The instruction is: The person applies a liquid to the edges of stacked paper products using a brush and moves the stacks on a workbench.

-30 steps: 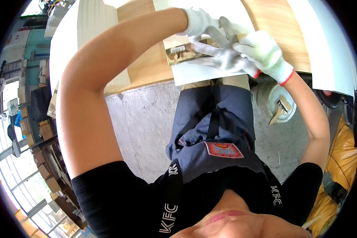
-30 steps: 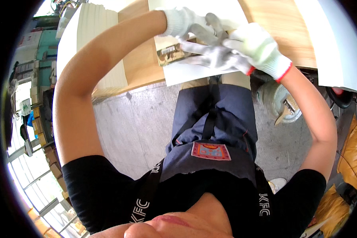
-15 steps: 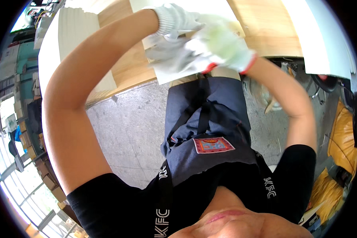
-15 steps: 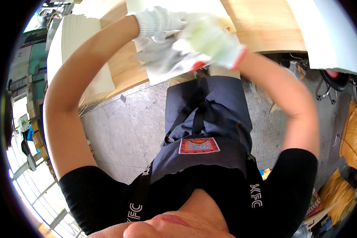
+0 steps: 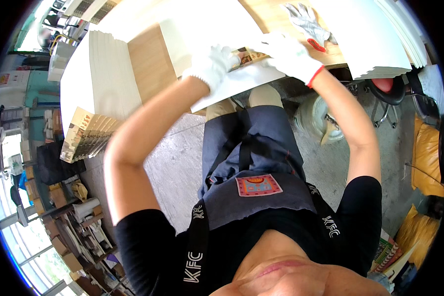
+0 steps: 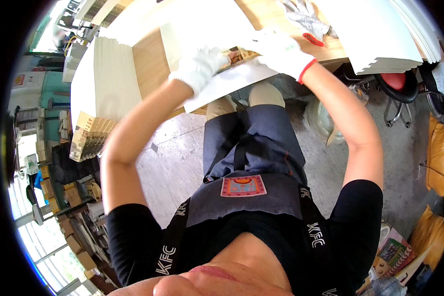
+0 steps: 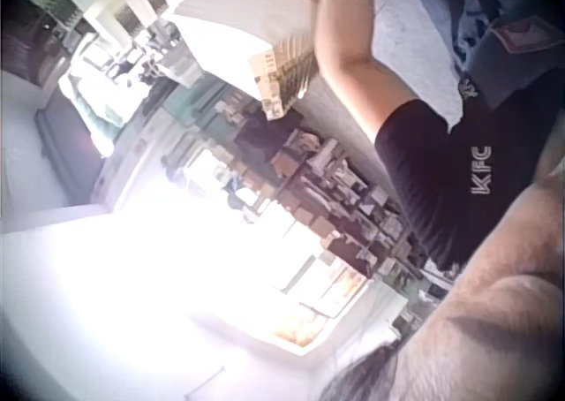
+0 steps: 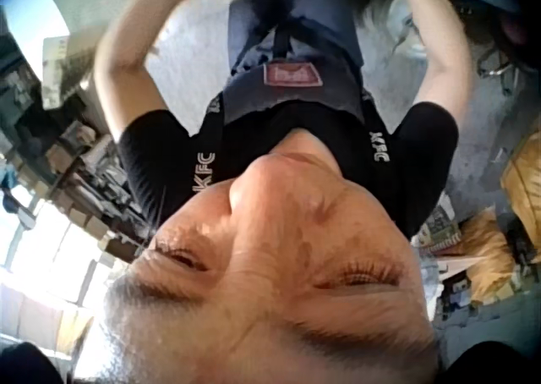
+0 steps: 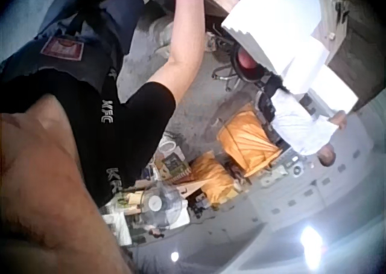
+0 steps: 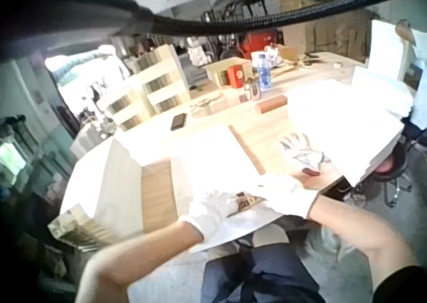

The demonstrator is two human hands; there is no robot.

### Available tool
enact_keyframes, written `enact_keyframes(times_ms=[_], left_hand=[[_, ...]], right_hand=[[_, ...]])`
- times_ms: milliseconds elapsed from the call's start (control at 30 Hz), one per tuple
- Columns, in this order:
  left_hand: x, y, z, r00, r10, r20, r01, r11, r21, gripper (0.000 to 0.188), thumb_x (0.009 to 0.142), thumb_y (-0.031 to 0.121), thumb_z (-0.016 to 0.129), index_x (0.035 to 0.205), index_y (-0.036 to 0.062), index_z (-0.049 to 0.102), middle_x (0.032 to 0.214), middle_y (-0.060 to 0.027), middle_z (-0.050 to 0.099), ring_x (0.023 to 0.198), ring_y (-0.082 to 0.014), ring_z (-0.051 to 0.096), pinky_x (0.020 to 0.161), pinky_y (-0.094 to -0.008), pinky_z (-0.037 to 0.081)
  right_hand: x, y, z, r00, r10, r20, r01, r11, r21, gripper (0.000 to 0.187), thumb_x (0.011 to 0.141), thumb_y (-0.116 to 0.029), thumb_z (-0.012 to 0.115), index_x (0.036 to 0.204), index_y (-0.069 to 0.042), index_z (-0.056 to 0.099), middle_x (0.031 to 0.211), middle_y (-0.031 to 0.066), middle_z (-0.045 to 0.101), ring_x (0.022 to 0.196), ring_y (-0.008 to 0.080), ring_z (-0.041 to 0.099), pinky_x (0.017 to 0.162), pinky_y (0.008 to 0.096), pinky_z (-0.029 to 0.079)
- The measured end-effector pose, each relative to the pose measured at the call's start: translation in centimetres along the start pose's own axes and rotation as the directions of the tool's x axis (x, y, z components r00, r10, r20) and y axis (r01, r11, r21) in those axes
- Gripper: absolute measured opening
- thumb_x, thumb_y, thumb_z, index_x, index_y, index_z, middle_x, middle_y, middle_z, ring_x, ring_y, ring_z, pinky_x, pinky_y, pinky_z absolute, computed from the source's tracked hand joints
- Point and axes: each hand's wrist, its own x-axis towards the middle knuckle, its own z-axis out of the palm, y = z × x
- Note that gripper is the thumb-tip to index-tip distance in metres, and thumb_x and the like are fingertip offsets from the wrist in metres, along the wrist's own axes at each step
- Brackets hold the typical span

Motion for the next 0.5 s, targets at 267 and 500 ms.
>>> enact_keyframes(times_ms=[267,500], left_hand=[[-9.5,6.8,4.6,0.759,-0.372,0.535,-0.464,-0.885,0.043,0.020,0.097,0.024,0.055,0.107,0.0069,0.055,0.116,-0.0167,0.053,0.108,-0.0333,0.054,0.099,-0.0471,0.043],[-5.6,4.7,8.7,0.674,-0.494,0.549,-0.635,-0.767,0.090,0.014,0.090,0.014,0.056,0.101,0.0059,0.054,0.114,-0.0135,0.051,0.110,-0.0299,0.049,0.105,-0.0478,0.039]], right_hand=[[-0.7,1.8,-0.8,0.979,-0.076,0.191,0.082,0.996,-0.025,0.052,0.082,-0.011,0.063,0.133,-0.012,0.054,0.133,0.0128,0.051,0.117,0.0290,0.053,0.098,0.0397,0.047],[-1.0,5.3,2.1,0.992,-0.083,0.096,0.063,0.980,0.189,0.045,0.088,-0.008,0.054,0.133,-0.017,0.056,0.138,0.0115,0.051,0.119,0.0280,0.054,0.099,0.0367,0.047]])
